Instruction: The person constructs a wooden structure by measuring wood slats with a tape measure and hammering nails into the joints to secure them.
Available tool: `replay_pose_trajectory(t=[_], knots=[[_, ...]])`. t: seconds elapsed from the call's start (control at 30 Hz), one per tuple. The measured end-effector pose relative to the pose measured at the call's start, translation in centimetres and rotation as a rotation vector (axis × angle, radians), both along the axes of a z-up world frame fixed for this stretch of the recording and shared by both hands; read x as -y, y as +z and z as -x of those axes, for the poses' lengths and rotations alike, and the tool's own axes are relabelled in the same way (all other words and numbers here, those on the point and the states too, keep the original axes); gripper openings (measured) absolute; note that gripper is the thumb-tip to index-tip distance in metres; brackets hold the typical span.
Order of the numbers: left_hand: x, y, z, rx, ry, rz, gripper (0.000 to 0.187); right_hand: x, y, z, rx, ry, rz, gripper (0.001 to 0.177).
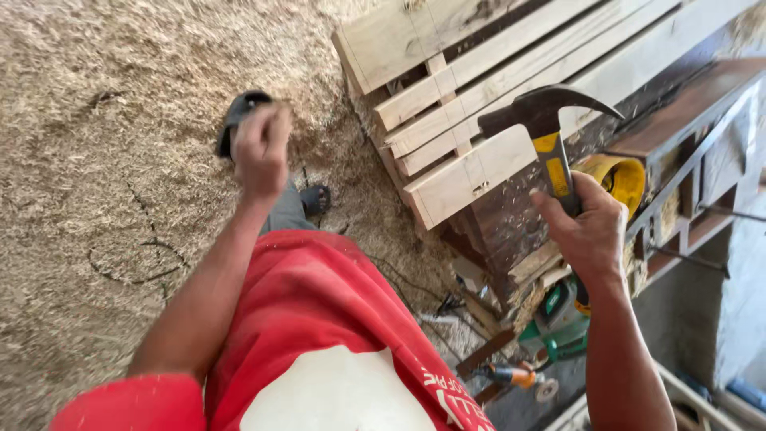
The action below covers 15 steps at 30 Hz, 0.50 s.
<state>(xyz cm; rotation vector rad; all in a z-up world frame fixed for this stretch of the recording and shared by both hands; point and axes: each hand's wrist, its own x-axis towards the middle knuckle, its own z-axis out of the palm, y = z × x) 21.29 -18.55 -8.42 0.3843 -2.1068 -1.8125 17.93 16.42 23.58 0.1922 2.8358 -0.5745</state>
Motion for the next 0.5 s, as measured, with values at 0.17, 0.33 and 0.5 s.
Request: replay_pose_trajectory(t=[0.17, 0.33, 0.5], knots=[[-3.1, -2.9, -6.9, 0.421, -0.205, -0.365, 0.043, 1.6, 0.5, 1.5, 0.054, 0.058, 0.133, 0.024], [-8.8, -3.2, -0.6, 0.369, -0.54, -0.461, 0.073, 4.7, -1.4, 1.8, 0.328, 0.488, -0.436, 0.045], [-12.5, -3.3, 5.5, 0.334, -0.573, -0.667, 0.085, 9.1, -4.1, 1.9, 0.569, 0.691, -0.823, 0.05]])
